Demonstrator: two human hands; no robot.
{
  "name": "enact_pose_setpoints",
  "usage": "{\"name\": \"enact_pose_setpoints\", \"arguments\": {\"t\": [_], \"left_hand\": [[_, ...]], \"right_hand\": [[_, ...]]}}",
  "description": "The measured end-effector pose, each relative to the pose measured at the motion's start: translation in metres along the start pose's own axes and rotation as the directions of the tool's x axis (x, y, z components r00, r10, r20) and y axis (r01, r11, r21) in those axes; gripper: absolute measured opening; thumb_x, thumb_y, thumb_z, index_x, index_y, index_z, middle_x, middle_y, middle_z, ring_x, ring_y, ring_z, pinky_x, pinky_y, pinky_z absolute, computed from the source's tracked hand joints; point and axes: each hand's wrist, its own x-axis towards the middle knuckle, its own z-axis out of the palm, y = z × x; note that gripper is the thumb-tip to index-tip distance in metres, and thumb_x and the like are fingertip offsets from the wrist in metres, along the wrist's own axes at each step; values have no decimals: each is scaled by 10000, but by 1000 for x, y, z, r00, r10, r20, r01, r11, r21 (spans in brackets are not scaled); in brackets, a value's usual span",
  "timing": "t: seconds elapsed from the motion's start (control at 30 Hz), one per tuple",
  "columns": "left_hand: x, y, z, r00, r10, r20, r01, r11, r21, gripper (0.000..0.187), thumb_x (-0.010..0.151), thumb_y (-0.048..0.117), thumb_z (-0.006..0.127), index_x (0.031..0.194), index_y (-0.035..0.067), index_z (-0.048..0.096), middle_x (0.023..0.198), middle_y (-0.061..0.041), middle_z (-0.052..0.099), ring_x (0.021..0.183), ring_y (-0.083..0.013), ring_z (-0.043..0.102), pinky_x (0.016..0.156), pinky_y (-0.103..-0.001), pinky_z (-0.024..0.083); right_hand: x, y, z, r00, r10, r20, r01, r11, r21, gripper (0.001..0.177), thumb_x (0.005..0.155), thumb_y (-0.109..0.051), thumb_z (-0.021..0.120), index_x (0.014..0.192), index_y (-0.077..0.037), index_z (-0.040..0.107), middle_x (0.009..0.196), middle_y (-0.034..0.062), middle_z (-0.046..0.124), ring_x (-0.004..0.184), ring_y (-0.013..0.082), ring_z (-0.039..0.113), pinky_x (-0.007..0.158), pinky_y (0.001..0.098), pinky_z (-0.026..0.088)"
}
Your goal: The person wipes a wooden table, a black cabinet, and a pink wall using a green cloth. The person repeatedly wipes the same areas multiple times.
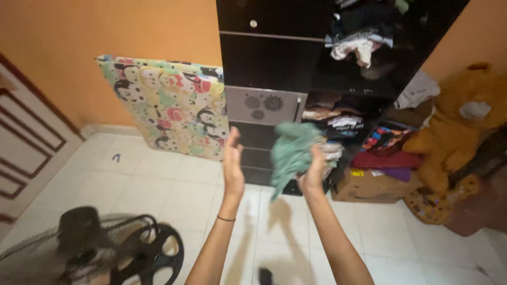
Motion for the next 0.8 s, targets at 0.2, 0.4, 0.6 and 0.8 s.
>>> {"name": "enact_pose_setpoints", "arguments": {"t": [0.2,0.4,0.6,0.8], "left_hand": [[91,-18,45,955,255,154,-275,953,129,674,1109,444,354,1619,7,302,1714,-138,305,1609,-270,276,1330,-410,185],[205,-73,0,975,220,-32,-221,941,-256,691,1118,469,295,1618,-7,290,1694,-139,324,1597,-259,268,1329,-411,197],[251,-129,-27,979,191,73,-169,956,-240,575,1115,322,240,1593,12,318,1640,-110,402,1520,-235,398,1270,-362,297],[323,-172,-124,988,68,137,-66,998,-20,434,1047,43,421,1469,-21,497,1512,-142,554,1373,-259,571,1169,-368,440]], "right_hand": [[80,30,55,845,-373,384,530,687,-497,492,1129,-324,423,1471,28,459,1419,157,553,1299,265,519,1102,394,405],[175,-3,144,942,-290,167,330,890,-316,365,1068,-318,453,1285,-46,563,1243,205,613,1114,358,593,959,509,496],[251,56,155,214,-206,955,964,-111,-240,353,924,-184,706,1243,-78,598,1427,168,567,1437,449,458,1170,601,468],[495,-49,134,-70,20,997,351,-936,43,341,942,-119,691,1280,-163,681,1420,105,543,1444,345,436,1189,602,351]]}}
